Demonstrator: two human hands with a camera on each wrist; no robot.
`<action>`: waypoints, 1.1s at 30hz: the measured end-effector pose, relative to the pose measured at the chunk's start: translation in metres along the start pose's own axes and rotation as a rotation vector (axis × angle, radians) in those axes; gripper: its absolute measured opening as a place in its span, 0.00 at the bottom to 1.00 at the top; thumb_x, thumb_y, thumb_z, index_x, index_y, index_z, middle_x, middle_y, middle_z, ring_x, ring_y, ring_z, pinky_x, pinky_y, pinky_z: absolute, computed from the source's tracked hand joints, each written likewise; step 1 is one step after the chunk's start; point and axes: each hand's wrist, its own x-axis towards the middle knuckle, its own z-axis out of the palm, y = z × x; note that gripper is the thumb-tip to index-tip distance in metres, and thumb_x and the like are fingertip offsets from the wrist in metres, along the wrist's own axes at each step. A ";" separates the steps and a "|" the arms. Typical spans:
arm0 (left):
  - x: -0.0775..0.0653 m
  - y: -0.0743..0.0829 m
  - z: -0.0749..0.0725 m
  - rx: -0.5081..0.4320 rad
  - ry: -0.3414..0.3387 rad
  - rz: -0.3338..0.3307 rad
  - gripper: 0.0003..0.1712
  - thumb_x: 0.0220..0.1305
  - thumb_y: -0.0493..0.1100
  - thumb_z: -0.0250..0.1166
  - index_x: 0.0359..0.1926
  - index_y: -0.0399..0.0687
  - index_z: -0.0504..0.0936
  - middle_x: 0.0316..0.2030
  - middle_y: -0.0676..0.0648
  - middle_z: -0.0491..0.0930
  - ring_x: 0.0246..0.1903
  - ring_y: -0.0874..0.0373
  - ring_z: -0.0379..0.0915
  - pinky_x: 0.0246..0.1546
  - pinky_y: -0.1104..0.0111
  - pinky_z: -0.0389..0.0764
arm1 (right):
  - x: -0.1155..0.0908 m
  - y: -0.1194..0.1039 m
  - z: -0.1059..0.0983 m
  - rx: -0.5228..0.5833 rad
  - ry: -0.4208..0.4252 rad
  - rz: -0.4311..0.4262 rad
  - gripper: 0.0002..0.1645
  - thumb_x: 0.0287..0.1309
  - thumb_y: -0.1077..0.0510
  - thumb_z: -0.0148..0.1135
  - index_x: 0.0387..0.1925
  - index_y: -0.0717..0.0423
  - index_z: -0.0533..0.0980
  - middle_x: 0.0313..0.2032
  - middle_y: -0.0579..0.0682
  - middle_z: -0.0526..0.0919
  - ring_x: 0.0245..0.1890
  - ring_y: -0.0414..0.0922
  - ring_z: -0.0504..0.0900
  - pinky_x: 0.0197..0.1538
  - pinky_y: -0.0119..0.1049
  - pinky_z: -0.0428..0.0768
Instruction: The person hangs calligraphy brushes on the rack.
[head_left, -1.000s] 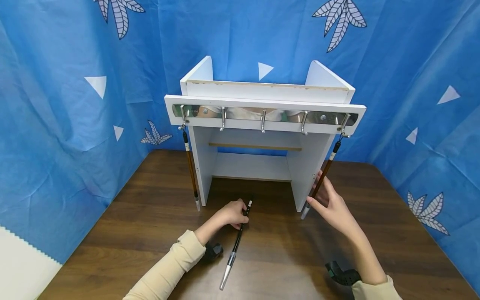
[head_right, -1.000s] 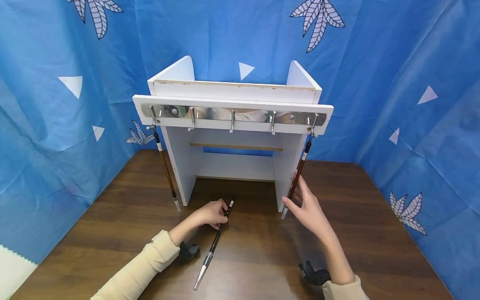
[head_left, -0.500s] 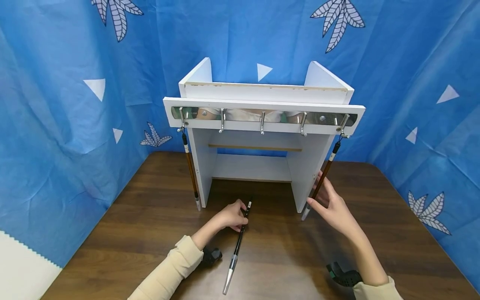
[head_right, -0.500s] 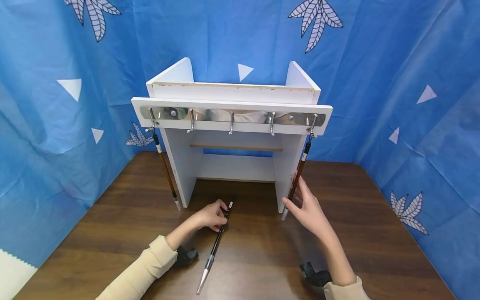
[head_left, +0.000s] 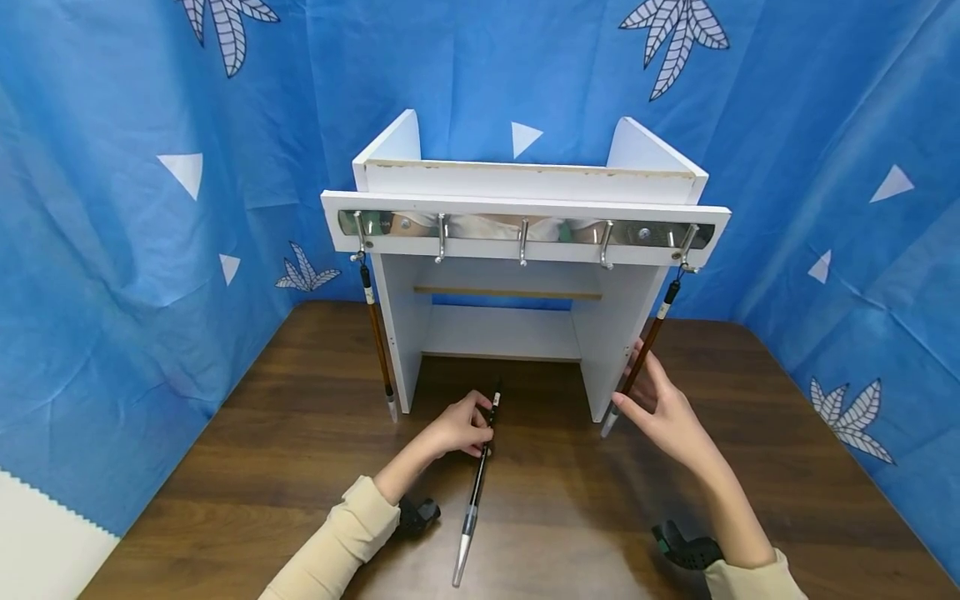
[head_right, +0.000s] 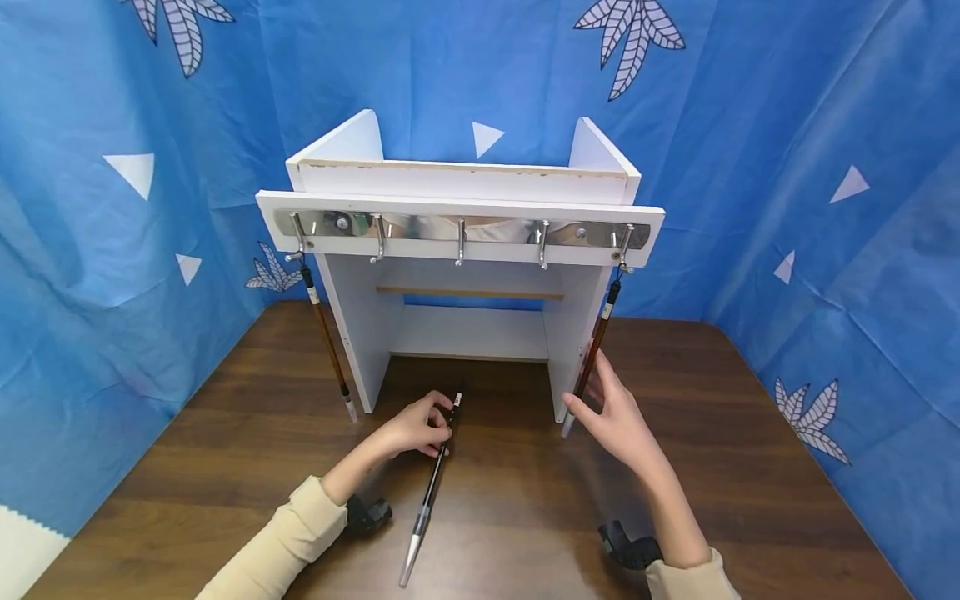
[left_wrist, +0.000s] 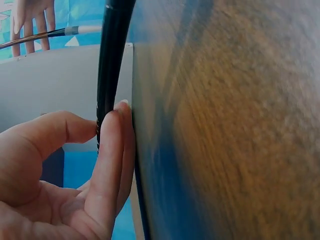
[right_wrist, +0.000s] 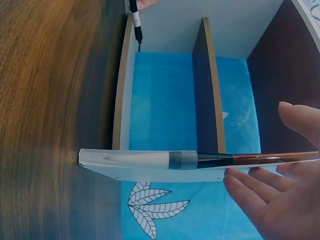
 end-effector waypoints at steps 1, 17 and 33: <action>0.000 0.001 0.000 -0.007 0.004 0.005 0.24 0.53 0.29 0.56 0.51 0.34 0.61 0.25 0.44 0.73 0.20 0.57 0.75 0.21 0.66 0.79 | 0.000 -0.001 0.000 -0.002 -0.002 0.003 0.49 0.56 0.60 0.57 0.68 0.43 0.37 0.65 0.63 0.49 0.56 0.65 0.63 0.49 0.51 0.67; -0.004 0.020 -0.007 -0.037 0.040 0.075 0.27 0.54 0.30 0.56 0.55 0.40 0.59 0.29 0.43 0.71 0.26 0.53 0.79 0.23 0.65 0.79 | 0.004 0.001 -0.001 -0.019 -0.010 0.021 0.49 0.56 0.59 0.57 0.68 0.45 0.36 0.66 0.61 0.47 0.57 0.63 0.61 0.50 0.53 0.66; -0.014 0.035 -0.011 -0.075 0.076 0.154 0.28 0.55 0.30 0.56 0.56 0.42 0.58 0.30 0.43 0.70 0.29 0.47 0.79 0.26 0.60 0.79 | 0.006 0.004 0.001 -0.005 -0.006 0.019 0.50 0.56 0.60 0.57 0.68 0.43 0.36 0.66 0.62 0.47 0.57 0.64 0.61 0.50 0.51 0.66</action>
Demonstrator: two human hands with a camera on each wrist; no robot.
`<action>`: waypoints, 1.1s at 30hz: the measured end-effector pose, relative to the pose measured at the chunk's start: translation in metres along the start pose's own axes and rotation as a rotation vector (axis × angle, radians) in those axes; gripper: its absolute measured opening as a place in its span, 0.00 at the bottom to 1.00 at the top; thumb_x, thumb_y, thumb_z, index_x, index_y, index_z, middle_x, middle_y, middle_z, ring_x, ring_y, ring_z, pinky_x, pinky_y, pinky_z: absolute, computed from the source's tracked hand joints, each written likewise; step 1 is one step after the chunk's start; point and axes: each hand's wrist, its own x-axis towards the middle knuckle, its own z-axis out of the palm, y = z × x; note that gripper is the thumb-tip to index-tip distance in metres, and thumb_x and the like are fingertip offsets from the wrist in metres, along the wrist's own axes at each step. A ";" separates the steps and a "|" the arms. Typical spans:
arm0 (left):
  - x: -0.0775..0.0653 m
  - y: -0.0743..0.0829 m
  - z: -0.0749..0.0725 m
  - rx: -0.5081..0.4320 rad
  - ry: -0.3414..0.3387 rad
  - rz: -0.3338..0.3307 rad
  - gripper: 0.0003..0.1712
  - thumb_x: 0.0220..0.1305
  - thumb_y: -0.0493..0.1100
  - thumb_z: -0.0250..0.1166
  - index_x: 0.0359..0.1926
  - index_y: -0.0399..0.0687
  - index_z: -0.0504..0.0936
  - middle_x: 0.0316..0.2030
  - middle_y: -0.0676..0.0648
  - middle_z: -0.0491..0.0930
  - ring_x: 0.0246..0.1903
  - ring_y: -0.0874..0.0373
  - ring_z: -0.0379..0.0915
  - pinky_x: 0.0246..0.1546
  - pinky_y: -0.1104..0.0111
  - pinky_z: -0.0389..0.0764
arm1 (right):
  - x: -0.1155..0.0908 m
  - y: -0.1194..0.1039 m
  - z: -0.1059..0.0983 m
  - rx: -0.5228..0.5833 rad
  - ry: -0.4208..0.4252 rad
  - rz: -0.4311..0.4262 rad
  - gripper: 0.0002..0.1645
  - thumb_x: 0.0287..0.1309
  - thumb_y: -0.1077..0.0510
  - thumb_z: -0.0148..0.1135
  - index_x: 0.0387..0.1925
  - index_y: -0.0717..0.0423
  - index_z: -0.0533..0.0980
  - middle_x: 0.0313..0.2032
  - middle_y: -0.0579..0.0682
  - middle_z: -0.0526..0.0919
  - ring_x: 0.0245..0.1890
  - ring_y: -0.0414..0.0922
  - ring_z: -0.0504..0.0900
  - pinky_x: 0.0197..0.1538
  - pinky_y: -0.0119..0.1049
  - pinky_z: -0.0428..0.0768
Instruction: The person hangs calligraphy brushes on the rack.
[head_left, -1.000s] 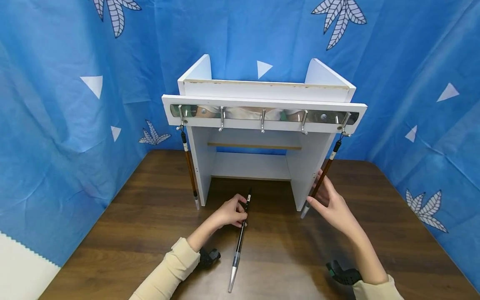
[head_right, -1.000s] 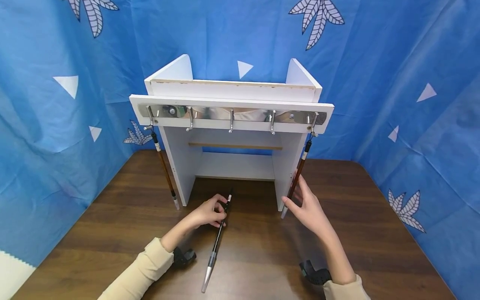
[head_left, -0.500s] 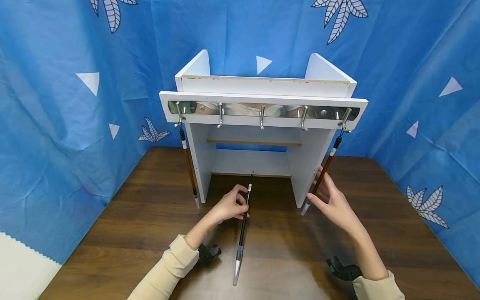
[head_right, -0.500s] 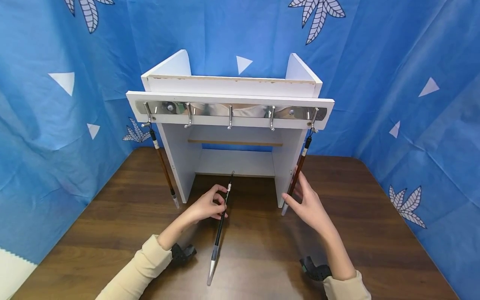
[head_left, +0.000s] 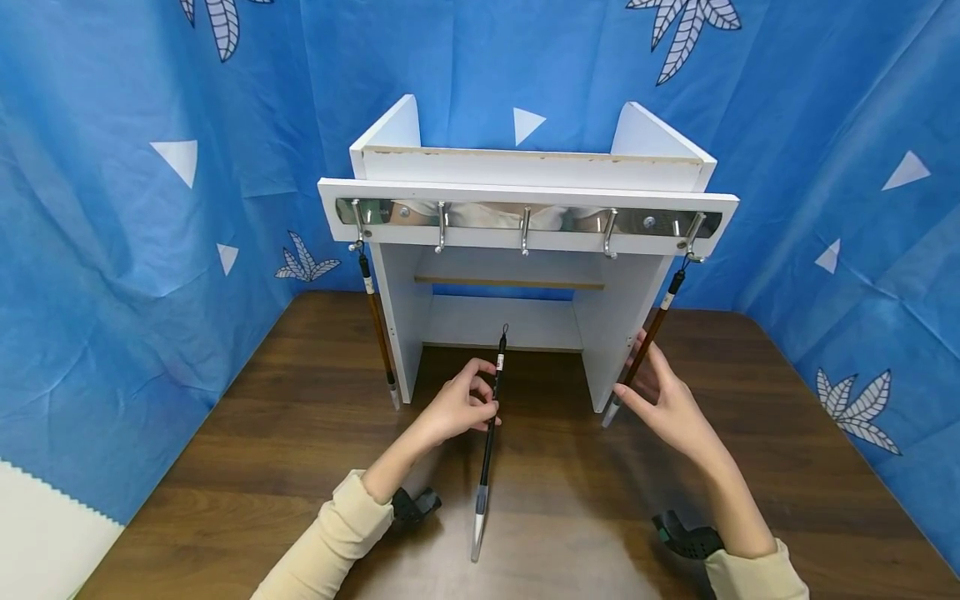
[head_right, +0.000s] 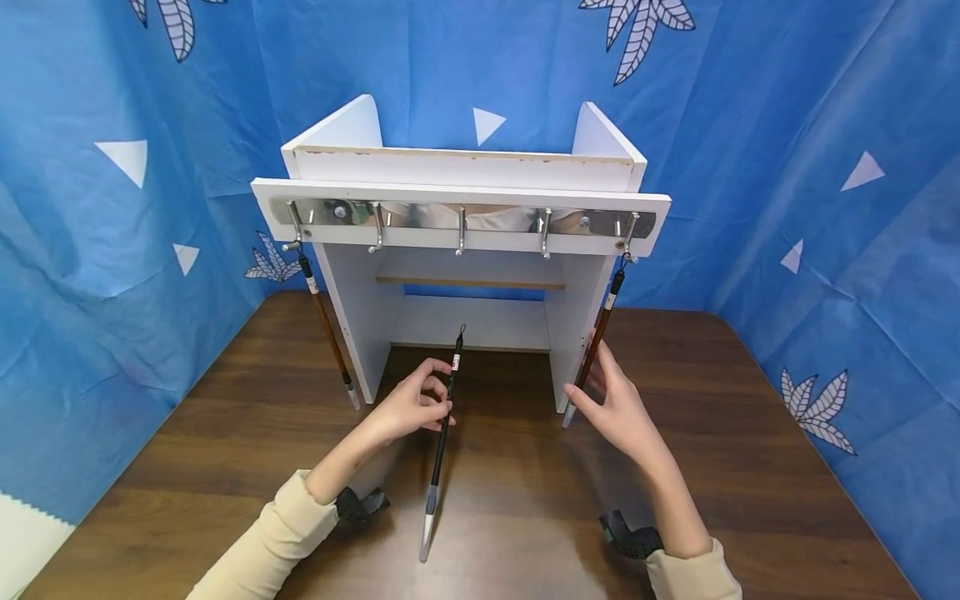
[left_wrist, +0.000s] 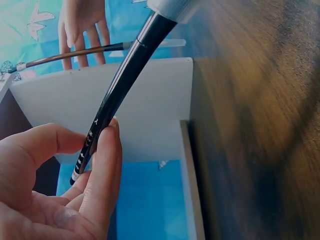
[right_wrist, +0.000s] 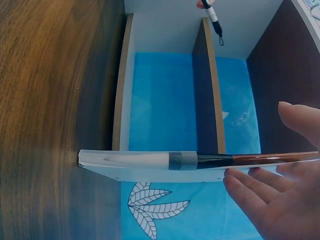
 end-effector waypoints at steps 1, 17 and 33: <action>-0.001 0.001 0.000 0.004 0.002 0.005 0.28 0.55 0.30 0.56 0.56 0.43 0.59 0.30 0.43 0.70 0.29 0.48 0.79 0.26 0.60 0.79 | 0.000 0.000 0.000 0.000 0.000 0.001 0.50 0.56 0.59 0.57 0.68 0.43 0.36 0.66 0.62 0.48 0.57 0.64 0.61 0.50 0.51 0.66; -0.019 0.048 -0.001 0.074 0.080 0.108 0.27 0.54 0.27 0.55 0.55 0.34 0.59 0.29 0.40 0.69 0.30 0.41 0.77 0.27 0.57 0.79 | -0.002 -0.002 0.000 0.008 -0.005 -0.001 0.50 0.56 0.60 0.57 0.68 0.42 0.36 0.66 0.61 0.47 0.58 0.64 0.61 0.50 0.53 0.65; -0.014 0.028 0.002 0.145 0.202 0.263 0.28 0.49 0.30 0.63 0.51 0.48 0.65 0.27 0.48 0.72 0.23 0.61 0.73 0.26 0.66 0.77 | -0.002 -0.003 -0.001 0.004 -0.013 0.003 0.49 0.57 0.59 0.57 0.68 0.42 0.36 0.66 0.60 0.46 0.57 0.63 0.61 0.50 0.52 0.66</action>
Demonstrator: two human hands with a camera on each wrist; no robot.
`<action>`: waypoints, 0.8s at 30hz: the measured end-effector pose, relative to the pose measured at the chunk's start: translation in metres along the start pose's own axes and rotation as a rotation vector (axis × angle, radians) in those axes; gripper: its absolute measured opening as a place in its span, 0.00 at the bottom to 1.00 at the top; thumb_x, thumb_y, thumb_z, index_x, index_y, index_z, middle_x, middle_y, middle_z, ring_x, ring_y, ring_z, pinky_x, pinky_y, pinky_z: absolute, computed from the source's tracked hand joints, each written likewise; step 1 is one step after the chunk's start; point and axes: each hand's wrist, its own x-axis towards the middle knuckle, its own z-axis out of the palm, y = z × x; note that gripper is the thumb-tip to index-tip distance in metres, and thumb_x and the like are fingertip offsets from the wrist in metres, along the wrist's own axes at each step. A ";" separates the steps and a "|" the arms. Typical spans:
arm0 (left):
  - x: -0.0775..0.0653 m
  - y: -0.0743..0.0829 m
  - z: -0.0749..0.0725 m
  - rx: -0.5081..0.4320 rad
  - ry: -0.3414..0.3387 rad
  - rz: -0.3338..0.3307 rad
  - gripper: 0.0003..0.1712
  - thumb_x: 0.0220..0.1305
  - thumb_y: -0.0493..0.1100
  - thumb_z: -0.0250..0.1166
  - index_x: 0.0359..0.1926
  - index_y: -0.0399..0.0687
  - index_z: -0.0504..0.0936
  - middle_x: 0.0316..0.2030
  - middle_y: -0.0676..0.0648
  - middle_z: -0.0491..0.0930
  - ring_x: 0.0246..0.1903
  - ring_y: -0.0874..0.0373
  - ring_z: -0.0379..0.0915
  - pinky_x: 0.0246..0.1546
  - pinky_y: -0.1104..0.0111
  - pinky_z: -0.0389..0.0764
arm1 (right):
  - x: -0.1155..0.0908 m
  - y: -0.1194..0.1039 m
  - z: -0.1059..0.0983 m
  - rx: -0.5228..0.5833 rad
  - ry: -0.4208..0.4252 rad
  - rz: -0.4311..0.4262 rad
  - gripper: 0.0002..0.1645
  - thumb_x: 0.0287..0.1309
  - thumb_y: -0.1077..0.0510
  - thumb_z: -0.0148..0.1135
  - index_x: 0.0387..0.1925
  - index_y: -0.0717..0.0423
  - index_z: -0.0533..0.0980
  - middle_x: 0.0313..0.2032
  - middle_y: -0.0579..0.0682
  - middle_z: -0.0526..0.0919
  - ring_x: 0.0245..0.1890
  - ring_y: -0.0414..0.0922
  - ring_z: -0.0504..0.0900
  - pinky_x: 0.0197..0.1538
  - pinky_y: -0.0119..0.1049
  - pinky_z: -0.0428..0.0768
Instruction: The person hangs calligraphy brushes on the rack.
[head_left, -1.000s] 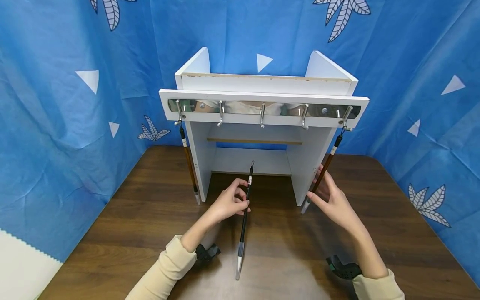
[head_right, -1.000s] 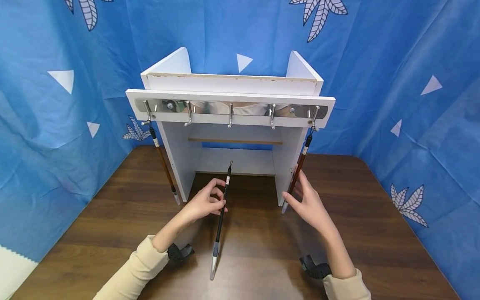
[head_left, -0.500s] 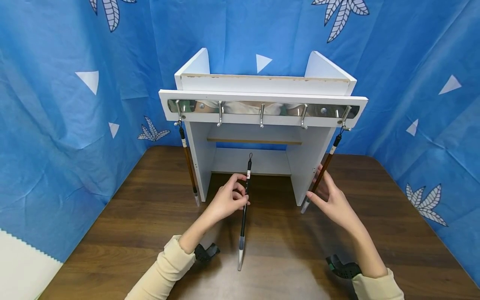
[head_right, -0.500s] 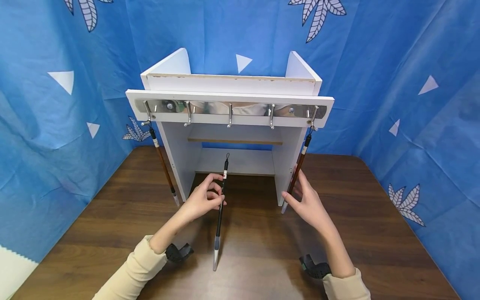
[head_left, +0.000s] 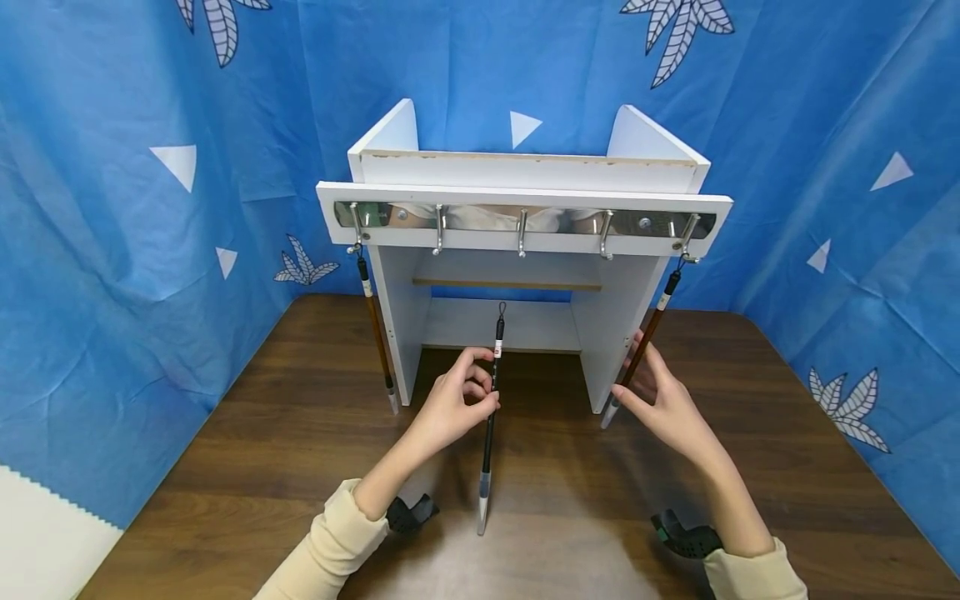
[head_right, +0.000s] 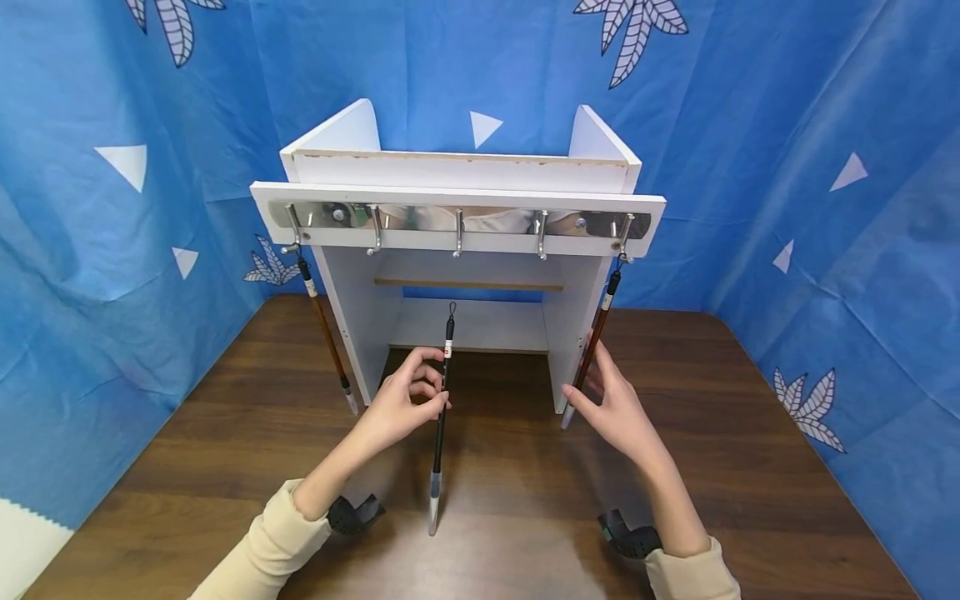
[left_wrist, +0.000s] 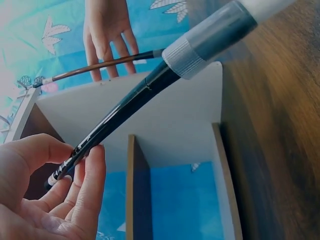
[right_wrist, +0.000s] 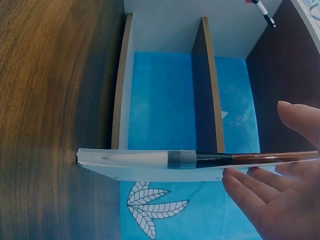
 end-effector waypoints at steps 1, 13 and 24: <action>0.000 0.001 0.000 0.004 0.000 0.005 0.28 0.49 0.31 0.63 0.51 0.48 0.65 0.27 0.48 0.72 0.23 0.62 0.73 0.27 0.66 0.77 | 0.000 0.000 0.000 0.001 0.000 0.002 0.49 0.56 0.59 0.57 0.68 0.42 0.36 0.66 0.60 0.46 0.57 0.63 0.61 0.50 0.52 0.66; -0.004 0.045 -0.006 0.049 0.024 0.044 0.25 0.49 0.25 0.61 0.49 0.37 0.66 0.27 0.40 0.72 0.25 0.53 0.74 0.26 0.64 0.77 | 0.001 0.001 0.000 -0.003 -0.001 0.001 0.49 0.56 0.59 0.57 0.68 0.42 0.36 0.66 0.61 0.46 0.57 0.64 0.61 0.50 0.53 0.66; -0.002 0.054 -0.009 0.050 0.036 0.075 0.23 0.50 0.25 0.59 0.49 0.37 0.67 0.28 0.39 0.72 0.26 0.53 0.75 0.22 0.68 0.77 | 0.001 0.001 0.000 -0.003 -0.002 0.003 0.49 0.56 0.59 0.57 0.68 0.43 0.36 0.66 0.61 0.47 0.57 0.64 0.62 0.51 0.52 0.66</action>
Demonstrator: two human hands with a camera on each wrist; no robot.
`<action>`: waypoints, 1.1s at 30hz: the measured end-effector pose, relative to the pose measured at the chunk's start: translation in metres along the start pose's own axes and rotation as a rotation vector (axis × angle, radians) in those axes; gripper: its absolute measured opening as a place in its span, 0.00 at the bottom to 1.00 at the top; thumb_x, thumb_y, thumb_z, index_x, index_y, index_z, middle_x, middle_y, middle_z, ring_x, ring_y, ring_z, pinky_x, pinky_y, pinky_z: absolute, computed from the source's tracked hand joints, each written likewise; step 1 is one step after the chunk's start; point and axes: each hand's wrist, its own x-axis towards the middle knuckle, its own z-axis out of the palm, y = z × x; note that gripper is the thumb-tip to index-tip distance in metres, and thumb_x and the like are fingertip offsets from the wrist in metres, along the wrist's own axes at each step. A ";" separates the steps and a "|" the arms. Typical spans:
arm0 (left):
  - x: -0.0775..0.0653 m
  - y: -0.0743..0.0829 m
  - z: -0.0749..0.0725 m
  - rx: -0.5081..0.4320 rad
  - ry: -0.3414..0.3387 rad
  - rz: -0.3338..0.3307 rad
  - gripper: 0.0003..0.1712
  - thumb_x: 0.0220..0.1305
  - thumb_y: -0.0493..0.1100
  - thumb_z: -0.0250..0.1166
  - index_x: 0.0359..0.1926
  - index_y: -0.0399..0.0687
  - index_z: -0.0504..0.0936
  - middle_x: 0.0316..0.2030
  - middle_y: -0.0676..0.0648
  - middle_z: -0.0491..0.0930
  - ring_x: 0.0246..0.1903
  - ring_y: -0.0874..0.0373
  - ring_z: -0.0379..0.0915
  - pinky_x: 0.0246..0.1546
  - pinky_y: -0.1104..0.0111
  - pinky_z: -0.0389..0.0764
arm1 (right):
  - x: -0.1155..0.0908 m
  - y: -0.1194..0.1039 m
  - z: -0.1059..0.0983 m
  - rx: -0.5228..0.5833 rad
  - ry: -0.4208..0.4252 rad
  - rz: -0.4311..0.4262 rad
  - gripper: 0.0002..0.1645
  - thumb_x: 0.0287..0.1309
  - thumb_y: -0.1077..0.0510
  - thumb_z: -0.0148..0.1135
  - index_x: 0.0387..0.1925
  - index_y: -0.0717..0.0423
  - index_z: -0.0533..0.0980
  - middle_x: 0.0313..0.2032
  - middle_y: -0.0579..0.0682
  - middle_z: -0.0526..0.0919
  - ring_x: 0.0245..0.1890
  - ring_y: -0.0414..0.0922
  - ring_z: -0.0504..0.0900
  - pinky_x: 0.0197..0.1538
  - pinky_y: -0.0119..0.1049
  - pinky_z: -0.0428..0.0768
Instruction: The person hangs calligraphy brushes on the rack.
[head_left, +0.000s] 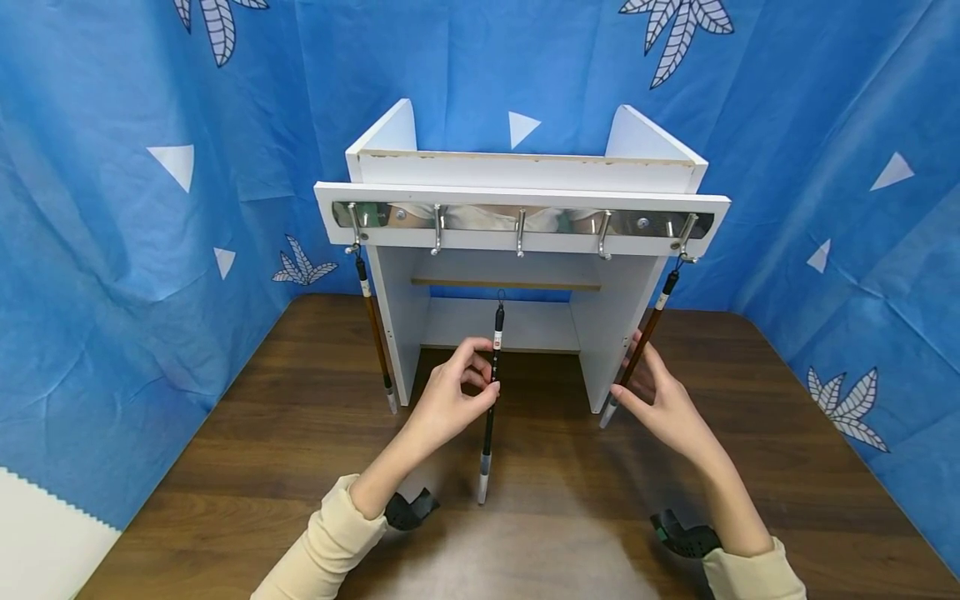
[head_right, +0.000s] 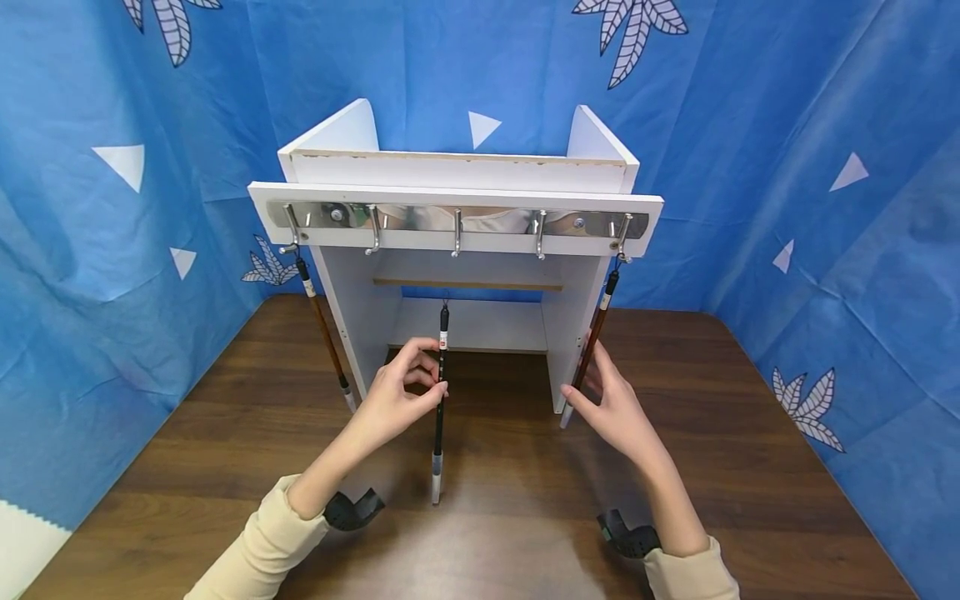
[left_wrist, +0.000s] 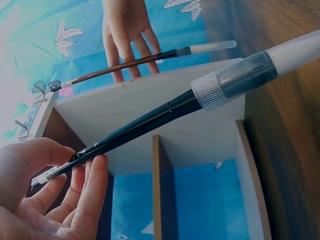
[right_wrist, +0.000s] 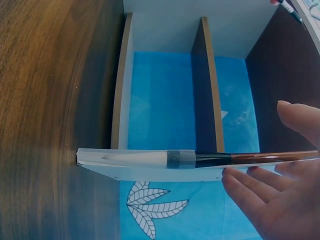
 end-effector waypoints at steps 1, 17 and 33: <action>0.000 0.001 0.000 -0.003 -0.001 -0.002 0.23 0.50 0.25 0.59 0.49 0.37 0.67 0.29 0.39 0.72 0.27 0.53 0.75 0.22 0.70 0.77 | 0.000 0.000 0.000 0.000 0.000 0.001 0.49 0.56 0.59 0.57 0.68 0.43 0.36 0.66 0.61 0.47 0.57 0.63 0.62 0.51 0.52 0.66; 0.003 0.007 -0.002 -0.045 -0.008 0.023 0.25 0.52 0.28 0.60 0.52 0.42 0.66 0.30 0.43 0.71 0.28 0.55 0.75 0.23 0.72 0.78 | 0.000 0.001 0.000 0.003 -0.003 -0.002 0.49 0.57 0.58 0.57 0.68 0.42 0.36 0.66 0.60 0.46 0.57 0.63 0.62 0.51 0.51 0.66; 0.021 0.006 -0.003 -0.029 -0.007 0.110 0.25 0.53 0.34 0.62 0.52 0.52 0.66 0.31 0.51 0.72 0.27 0.64 0.74 0.22 0.71 0.78 | 0.000 0.000 0.000 0.030 -0.010 -0.006 0.49 0.57 0.59 0.56 0.68 0.40 0.36 0.66 0.58 0.46 0.58 0.62 0.61 0.51 0.51 0.66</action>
